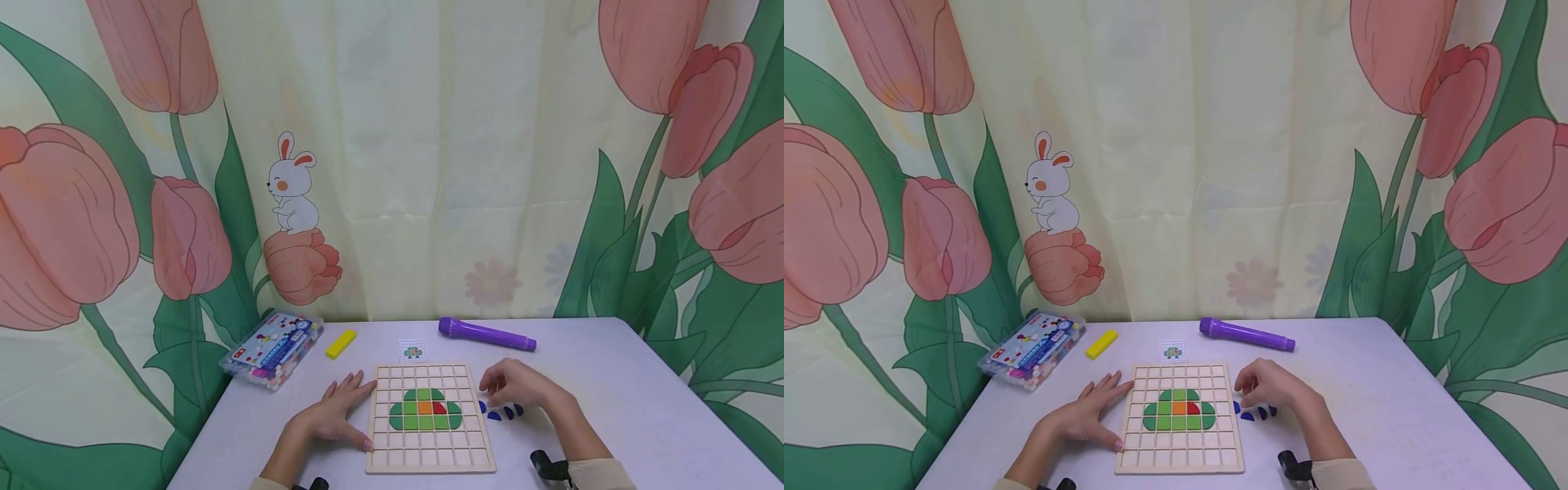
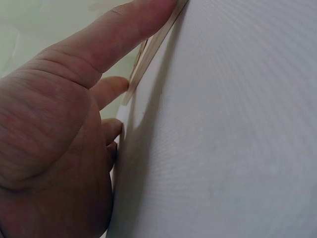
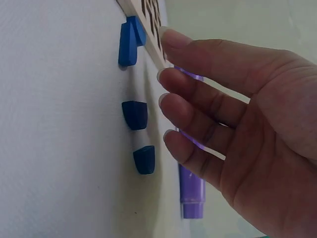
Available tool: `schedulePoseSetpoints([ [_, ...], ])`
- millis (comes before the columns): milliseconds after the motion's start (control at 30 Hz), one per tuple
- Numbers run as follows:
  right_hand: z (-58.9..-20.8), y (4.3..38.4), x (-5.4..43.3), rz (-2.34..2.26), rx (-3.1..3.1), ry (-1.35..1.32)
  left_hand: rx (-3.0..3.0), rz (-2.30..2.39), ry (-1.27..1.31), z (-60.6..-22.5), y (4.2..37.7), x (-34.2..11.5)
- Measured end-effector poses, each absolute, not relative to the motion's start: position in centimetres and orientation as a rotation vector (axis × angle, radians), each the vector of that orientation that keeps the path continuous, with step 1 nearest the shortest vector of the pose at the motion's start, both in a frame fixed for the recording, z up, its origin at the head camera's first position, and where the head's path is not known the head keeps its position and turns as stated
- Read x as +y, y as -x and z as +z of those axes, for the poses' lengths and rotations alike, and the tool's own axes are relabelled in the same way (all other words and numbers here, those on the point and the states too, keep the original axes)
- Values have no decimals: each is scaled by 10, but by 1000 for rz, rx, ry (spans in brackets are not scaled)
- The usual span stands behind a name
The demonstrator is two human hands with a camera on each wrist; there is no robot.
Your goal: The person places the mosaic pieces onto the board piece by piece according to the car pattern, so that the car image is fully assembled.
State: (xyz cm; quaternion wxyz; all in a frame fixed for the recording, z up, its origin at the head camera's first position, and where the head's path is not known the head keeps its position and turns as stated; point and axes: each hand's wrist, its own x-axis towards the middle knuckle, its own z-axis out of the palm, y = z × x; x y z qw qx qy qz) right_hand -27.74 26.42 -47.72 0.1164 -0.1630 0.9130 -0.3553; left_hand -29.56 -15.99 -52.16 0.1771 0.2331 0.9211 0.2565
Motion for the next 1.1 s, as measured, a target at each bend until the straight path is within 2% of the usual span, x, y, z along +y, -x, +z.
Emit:
schedulePoseSetpoints([
  [1100, -488, 279, 260, -1022, 2685, 522, 2612, 721, -668, -521, 295, -160],
])
